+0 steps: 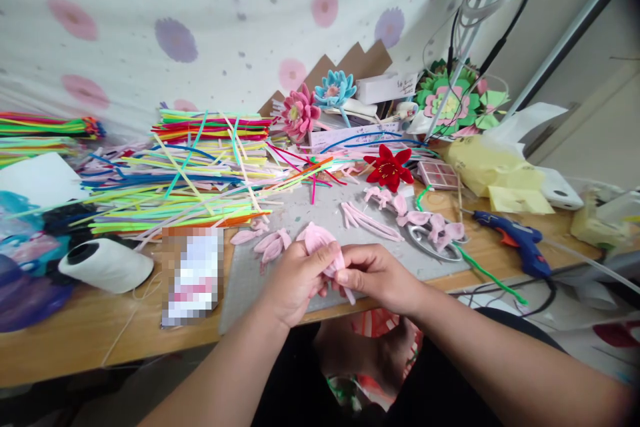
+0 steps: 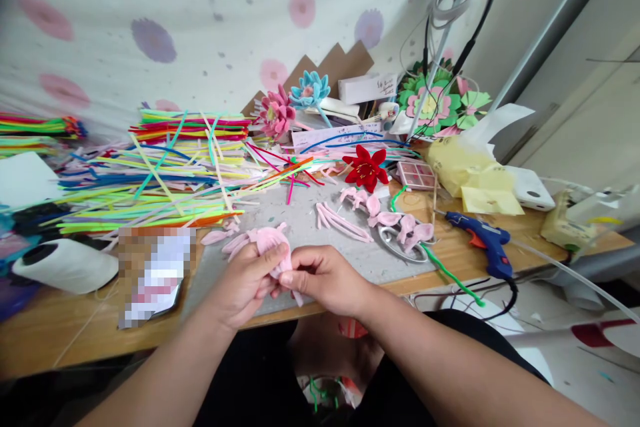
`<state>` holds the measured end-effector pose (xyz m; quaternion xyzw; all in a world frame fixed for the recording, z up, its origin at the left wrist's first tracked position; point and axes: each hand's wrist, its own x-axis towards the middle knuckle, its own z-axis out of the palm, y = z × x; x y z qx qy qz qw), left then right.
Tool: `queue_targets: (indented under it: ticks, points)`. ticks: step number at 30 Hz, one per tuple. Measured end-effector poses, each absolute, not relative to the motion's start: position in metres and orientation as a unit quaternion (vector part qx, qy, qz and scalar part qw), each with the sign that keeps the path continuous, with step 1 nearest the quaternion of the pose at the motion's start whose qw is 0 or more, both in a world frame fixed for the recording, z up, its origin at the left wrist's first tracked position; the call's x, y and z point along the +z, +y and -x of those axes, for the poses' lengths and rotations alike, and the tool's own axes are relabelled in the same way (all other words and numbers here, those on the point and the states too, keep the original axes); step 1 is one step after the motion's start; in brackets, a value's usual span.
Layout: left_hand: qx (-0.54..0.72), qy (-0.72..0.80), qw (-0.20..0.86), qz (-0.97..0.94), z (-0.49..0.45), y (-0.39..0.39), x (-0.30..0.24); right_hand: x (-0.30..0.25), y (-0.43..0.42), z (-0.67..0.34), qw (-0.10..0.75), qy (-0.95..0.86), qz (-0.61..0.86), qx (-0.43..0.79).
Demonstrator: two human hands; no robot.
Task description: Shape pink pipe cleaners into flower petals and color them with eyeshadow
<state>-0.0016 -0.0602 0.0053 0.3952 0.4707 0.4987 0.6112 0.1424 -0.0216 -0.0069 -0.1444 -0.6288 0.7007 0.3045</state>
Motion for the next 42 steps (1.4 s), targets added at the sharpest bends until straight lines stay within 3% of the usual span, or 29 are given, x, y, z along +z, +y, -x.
queue_targets:
  ticks: [4, 13, 20, 28, 37, 42]
  points:
    - [0.463, 0.461, 0.63, -0.42, 0.006, -0.059, 0.004, -0.008, -0.02, -0.145, 0.266, -0.625, 0.165, 0.716]
    - [0.449, 0.432, 0.65, -0.436, 0.015, -0.057, 0.003, -0.016, -0.028, -0.137, 0.315, -0.605, 0.147, 0.717]
    - [0.492, 0.498, 0.5, -0.509, 0.027, -0.052, 0.015, -0.01, -0.022, -0.136, 0.329, -0.726, 0.158, 0.582]
    - [0.5, 0.403, 0.668, -0.375, 0.02, -0.054, 0.018, 0.006, -0.024, -0.137, 0.347, -0.753, 0.119, 0.546]
    - [0.429, 0.557, 0.48, -0.524, 0.03, -0.058, 0.018, -0.005, -0.022, -0.136, 0.35, -0.753, 0.156, 0.534]
    - [0.414, 0.552, 0.399, -0.604, 0.023, -0.06, 0.018, -0.007, -0.027, -0.135, 0.339, -0.758, 0.163, 0.533]
